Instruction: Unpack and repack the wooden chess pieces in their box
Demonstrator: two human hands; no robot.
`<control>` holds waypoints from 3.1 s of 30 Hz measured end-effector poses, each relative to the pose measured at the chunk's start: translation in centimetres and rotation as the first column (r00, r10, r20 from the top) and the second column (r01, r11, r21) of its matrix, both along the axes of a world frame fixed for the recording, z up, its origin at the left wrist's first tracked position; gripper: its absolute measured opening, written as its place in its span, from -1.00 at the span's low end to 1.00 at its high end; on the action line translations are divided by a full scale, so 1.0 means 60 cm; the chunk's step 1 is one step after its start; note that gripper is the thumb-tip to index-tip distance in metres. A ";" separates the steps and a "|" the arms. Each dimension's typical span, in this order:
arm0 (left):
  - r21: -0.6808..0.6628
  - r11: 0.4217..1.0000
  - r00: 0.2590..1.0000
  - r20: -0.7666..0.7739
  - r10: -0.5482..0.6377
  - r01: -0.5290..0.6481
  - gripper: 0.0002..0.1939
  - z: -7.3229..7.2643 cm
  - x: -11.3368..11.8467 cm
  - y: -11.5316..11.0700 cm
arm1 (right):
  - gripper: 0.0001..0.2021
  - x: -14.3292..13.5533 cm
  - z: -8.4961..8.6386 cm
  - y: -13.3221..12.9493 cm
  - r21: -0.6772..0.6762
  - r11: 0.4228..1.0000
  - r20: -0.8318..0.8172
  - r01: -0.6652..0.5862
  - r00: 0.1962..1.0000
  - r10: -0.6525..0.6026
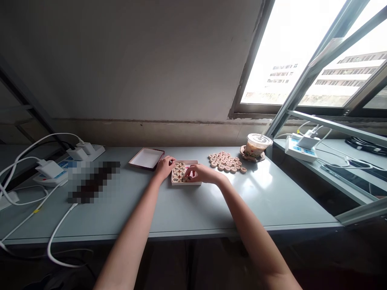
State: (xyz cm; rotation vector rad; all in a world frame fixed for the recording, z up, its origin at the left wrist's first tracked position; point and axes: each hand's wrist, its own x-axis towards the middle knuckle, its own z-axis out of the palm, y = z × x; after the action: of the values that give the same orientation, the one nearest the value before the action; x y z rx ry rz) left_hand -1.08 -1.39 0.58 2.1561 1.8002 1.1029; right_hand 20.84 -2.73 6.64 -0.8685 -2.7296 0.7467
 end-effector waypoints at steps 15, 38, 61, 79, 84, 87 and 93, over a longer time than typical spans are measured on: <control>-0.009 1.000 1.000 0.031 -0.001 0.002 -0.82 -0.004 -0.001 0.001 | -0.89 0.113 0.019 0.041 0.108 0.914 0.125 0.392 0.906 -0.404; -0.186 0.958 0.950 0.265 -0.164 0.218 -0.82 0.013 0.011 -0.007 | -0.71 -0.019 -0.024 0.001 0.551 0.833 0.066 0.057 0.992 -0.112; -0.134 0.988 0.975 0.215 -0.052 0.083 -0.88 0.006 0.010 -0.005 | -0.76 0.002 -0.017 0.016 0.349 0.933 -0.032 0.090 0.996 -0.084; -0.146 0.988 0.986 0.166 -0.019 0.044 -0.87 0.010 0.013 -0.009 | -0.75 0.080 -0.041 0.068 0.529 0.690 -0.078 0.494 0.838 -0.540; -0.140 0.989 0.987 0.161 -0.022 0.044 -0.86 0.009 0.012 -0.009 | -0.80 0.061 -0.023 0.052 0.450 0.764 -0.150 0.462 0.883 -0.445; -0.140 0.989 0.988 0.151 -0.032 0.054 -0.87 0.008 0.012 -0.008 | -0.77 0.017 -0.014 0.023 0.329 0.922 -0.138 0.202 0.977 -0.165; -0.127 0.990 0.989 0.141 -0.038 0.056 -0.87 0.007 0.011 -0.006 | -0.78 -0.048 -0.031 -0.023 0.287 0.957 -0.128 -0.027 0.990 0.066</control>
State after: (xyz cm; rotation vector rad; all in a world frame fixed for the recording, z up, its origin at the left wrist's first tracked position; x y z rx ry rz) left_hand -0.44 -1.76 1.02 1.9859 1.7021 1.0639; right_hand 17.98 -4.09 4.76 -0.6655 -2.6538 0.3875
